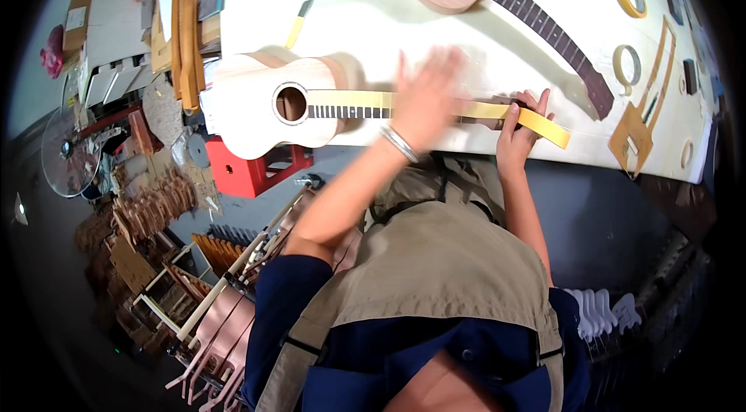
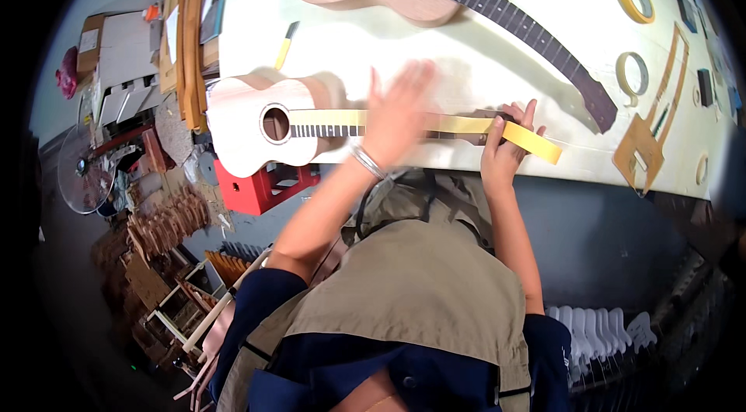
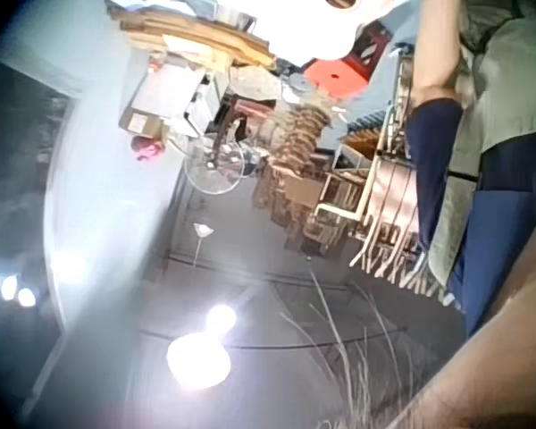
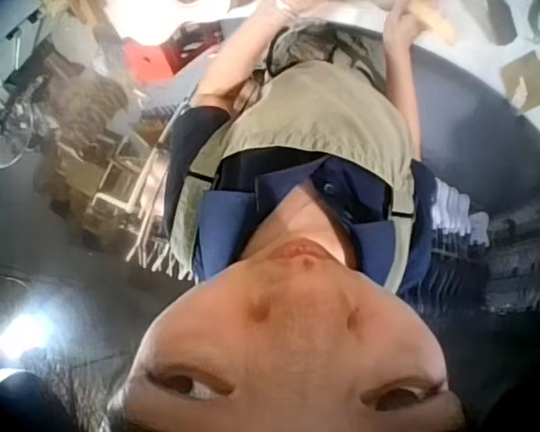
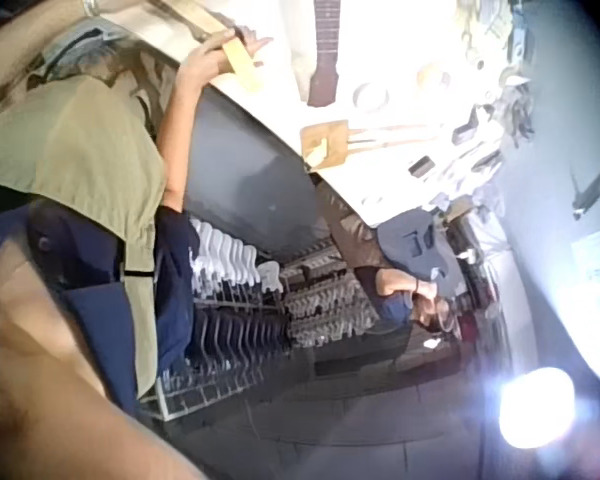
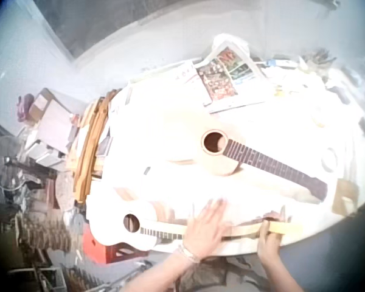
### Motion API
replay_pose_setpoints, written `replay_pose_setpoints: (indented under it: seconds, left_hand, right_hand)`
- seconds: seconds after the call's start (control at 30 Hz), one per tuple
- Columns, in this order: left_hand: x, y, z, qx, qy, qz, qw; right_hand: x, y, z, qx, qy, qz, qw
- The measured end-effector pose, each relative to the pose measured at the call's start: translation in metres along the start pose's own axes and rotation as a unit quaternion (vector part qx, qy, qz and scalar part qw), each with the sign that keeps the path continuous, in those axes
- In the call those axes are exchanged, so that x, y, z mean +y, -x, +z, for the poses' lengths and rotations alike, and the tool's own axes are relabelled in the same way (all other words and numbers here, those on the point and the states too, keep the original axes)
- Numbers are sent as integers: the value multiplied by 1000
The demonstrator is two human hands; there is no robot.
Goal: The person applies masking tape to the fretboard of an acoustic guitar neck. They use a wooden template and a pencil to mark the guitar body, then apply masking tape to the body. The person repeats this process for multiple guitars, placing finished necks on a rack.
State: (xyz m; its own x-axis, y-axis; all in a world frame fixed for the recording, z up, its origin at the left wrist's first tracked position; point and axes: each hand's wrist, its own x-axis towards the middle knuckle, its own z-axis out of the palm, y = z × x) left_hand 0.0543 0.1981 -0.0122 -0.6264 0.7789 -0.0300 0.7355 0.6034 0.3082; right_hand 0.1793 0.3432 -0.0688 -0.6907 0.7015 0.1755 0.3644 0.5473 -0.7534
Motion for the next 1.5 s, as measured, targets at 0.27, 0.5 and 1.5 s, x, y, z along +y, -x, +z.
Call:
replay_pose_setpoints:
  seconds: [0.27, 0.5, 1.5]
  left_hand:
    - [-276, -11, -19, -11, -197, -345, 917]
    - [-75, 3, -74, 154, 359, -304, 869]
    - [6, 47, 31, 197, 138, 54, 969]
  right_hand:
    - [7, -22, 13, -7, 19, -60, 998]
    - [10, -25, 13, -11, 33, -65, 997]
    - [-54, -12, -27, -77, -371, -43, 924]
